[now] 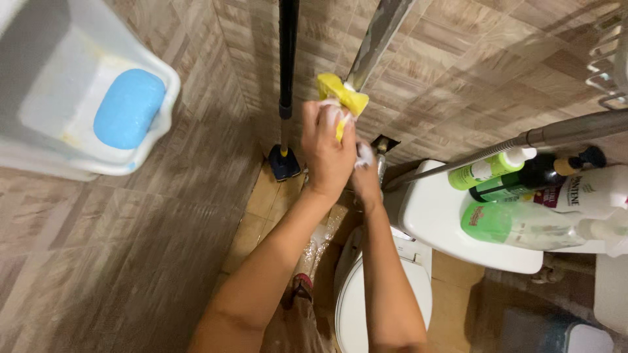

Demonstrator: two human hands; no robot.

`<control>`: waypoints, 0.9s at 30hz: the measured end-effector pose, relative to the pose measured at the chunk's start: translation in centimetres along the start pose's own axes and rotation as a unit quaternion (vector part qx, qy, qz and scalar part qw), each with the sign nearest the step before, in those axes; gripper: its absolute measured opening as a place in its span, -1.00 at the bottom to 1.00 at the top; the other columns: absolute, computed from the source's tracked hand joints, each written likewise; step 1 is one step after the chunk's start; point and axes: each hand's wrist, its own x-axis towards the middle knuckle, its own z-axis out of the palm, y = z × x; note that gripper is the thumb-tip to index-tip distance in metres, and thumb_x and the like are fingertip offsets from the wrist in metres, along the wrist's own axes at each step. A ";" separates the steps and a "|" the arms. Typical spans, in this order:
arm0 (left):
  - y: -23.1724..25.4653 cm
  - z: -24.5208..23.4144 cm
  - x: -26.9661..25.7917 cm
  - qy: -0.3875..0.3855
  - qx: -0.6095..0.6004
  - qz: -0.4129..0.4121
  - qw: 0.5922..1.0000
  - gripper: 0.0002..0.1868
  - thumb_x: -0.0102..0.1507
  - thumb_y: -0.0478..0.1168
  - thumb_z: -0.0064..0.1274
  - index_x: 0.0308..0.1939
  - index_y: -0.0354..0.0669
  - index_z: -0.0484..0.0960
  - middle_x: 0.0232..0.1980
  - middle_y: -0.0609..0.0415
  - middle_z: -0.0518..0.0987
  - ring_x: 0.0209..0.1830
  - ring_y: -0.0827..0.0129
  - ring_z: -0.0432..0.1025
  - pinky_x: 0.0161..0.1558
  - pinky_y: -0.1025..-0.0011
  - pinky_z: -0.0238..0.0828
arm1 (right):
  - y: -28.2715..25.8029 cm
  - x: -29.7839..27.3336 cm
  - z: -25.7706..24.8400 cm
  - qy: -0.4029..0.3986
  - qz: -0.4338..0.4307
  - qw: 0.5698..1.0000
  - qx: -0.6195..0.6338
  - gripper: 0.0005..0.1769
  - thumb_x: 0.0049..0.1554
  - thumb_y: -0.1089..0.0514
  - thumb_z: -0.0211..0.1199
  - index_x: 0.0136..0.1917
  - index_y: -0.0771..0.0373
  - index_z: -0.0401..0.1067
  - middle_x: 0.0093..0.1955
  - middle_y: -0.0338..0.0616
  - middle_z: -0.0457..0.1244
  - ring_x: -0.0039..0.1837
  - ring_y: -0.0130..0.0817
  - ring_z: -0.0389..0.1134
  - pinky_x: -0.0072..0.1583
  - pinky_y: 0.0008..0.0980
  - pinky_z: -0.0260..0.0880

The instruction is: The person scrubs a vertical metal pipe in a bathroom using a yellow sponge and a cleaning spray. They apply the spray to the sponge and wipe the pipe from top to bottom, then clean the lower pipe fittings and valve area.

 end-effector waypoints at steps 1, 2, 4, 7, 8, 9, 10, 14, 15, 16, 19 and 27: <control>-0.3 0.2 0.1 0.001 0.015 0.012 1.000 -0.85 0.27 -0.37 0.09 -0.11 -0.22 0.46 0.05 -0.14 0.41 0.07 -0.08 0.44 0.07 0.09 0.43 | -1.4 -0.4 0.4 0.030 -0.001 1.000 0.000 -0.58 0.28 0.21 0.15 0.38 0.35 0.32 0.31 -0.04 0.30 0.32 -0.30 0.31 0.39 -0.35 0.28; -0.8 0.4 0.1 0.001 0.030 0.024 0.999 -0.85 0.26 -0.38 0.09 -0.14 -0.22 0.46 0.05 -0.15 0.38 0.07 -0.09 0.42 0.07 0.07 0.42 | -2.7 -0.7 0.9 0.061 -0.003 0.998 0.002 -0.59 0.30 0.23 0.11 0.39 0.34 0.32 0.31 -0.03 0.30 0.32 -0.29 0.32 0.39 -0.36 0.28; -2.2 0.9 -1.3 -0.010 0.042 0.014 0.999 -0.85 0.26 -0.39 0.08 -0.11 -0.22 0.49 0.04 -0.17 0.35 0.05 -0.10 0.41 0.03 0.08 0.42 | -4.9 -1.5 2.0 0.138 -0.004 0.990 -0.009 -0.60 0.26 0.24 0.10 0.36 0.35 0.31 0.30 -0.07 0.28 0.29 -0.29 0.34 0.35 -0.36 0.33; -5.3 1.6 -4.3 -0.034 0.070 -0.008 0.997 -0.84 0.23 -0.40 0.08 -0.13 -0.21 0.51 0.02 -0.20 0.35 0.01 -0.12 0.41 -0.03 0.09 0.41 | -6.9 -2.9 3.3 0.203 -0.041 0.974 -0.091 -0.67 0.25 0.29 0.11 0.27 0.40 0.36 0.24 -0.05 0.30 0.27 -0.27 0.34 0.34 -0.34 0.34; -6.6 1.7 -5.2 -0.044 0.081 -0.016 0.996 -0.84 0.21 -0.40 0.09 -0.15 -0.21 0.51 0.02 -0.21 0.36 -0.01 -0.13 0.42 -0.05 0.10 0.41 | -7.1 -3.2 3.7 0.217 -0.059 0.966 -0.128 -0.70 0.24 0.31 0.13 0.24 0.42 0.38 0.21 -0.03 0.32 0.26 -0.26 0.34 0.35 -0.33 0.33; -8.0 1.7 -5.8 -0.065 0.071 -0.042 0.994 -0.81 0.19 -0.40 0.09 -0.13 -0.23 0.51 0.00 -0.18 0.40 -0.03 -0.08 0.43 -0.05 0.12 0.42 | -7.1 -3.4 4.0 0.210 -0.058 0.967 -0.128 -0.72 0.24 0.32 0.14 0.22 0.42 0.40 0.19 -0.04 0.32 0.25 -0.27 0.34 0.35 -0.33 0.33; -9.6 1.6 -6.1 -0.086 0.060 -0.069 0.992 -0.78 0.16 -0.41 0.08 -0.11 -0.25 0.51 -0.01 -0.15 0.44 -0.05 -0.02 0.45 -0.05 0.15 0.43 | -7.0 -3.7 4.3 0.204 -0.057 0.969 -0.129 -0.74 0.24 0.33 0.15 0.20 0.42 0.41 0.17 -0.05 0.33 0.23 -0.28 0.35 0.34 -0.34 0.33; -13.5 0.8 -5.2 -0.123 -0.141 -0.214 0.959 -0.79 0.29 -0.38 0.10 -0.01 -0.28 0.47 -0.15 -0.05 0.53 -0.11 0.27 0.45 -0.02 0.26 0.46 | -6.4 -4.0 5.4 0.196 -0.032 0.980 -0.009 -0.79 0.25 0.36 0.14 0.17 0.41 0.39 0.17 -0.08 0.30 0.24 -0.34 0.32 0.35 -0.38 0.32; -13.7 0.9 -4.3 -0.132 -0.148 -0.211 0.957 -0.78 0.32 -0.35 0.07 0.04 -0.26 0.47 -0.11 -0.03 0.54 -0.08 0.31 0.45 0.00 0.29 0.46 | -6.3 -3.9 5.5 0.196 -0.035 0.980 -0.015 -0.79 0.24 0.37 0.15 0.16 0.41 0.39 0.16 -0.08 0.31 0.25 -0.34 0.32 0.35 -0.39 0.32; -13.6 0.9 -3.2 -0.144 -0.155 -0.210 0.955 -0.77 0.36 -0.32 0.05 0.08 -0.24 0.48 -0.07 -0.02 0.56 -0.05 0.36 0.46 0.01 0.32 0.45 | -6.3 -4.0 5.5 0.198 -0.036 0.979 -0.022 -0.79 0.23 0.38 0.15 0.15 0.41 0.39 0.16 -0.07 0.31 0.25 -0.34 0.32 0.35 -0.39 0.31; -11.7 1.5 1.8 -0.155 -0.180 -0.152 0.960 -0.63 0.43 -0.20 -0.01 0.31 -0.19 0.43 0.13 0.03 0.59 0.15 0.41 0.46 0.20 0.39 0.39 | -7.0 -4.1 5.4 0.192 -0.030 0.981 0.015 -0.78 0.23 0.38 0.14 0.16 0.42 0.39 0.16 -0.08 0.31 0.24 -0.35 0.33 0.34 -0.39 0.33; -4.2 2.9 12.2 -0.190 -0.402 -0.105 0.890 -0.53 0.57 -0.14 -0.07 0.49 -0.35 0.39 0.40 -0.18 0.47 0.42 0.30 0.34 0.49 0.36 0.20 | -13.6 -1.4 4.4 0.187 -0.057 0.980 0.045 -0.72 0.28 0.34 0.06 0.25 0.44 0.34 0.14 -0.06 0.31 0.19 -0.33 0.38 0.30 -0.38 0.37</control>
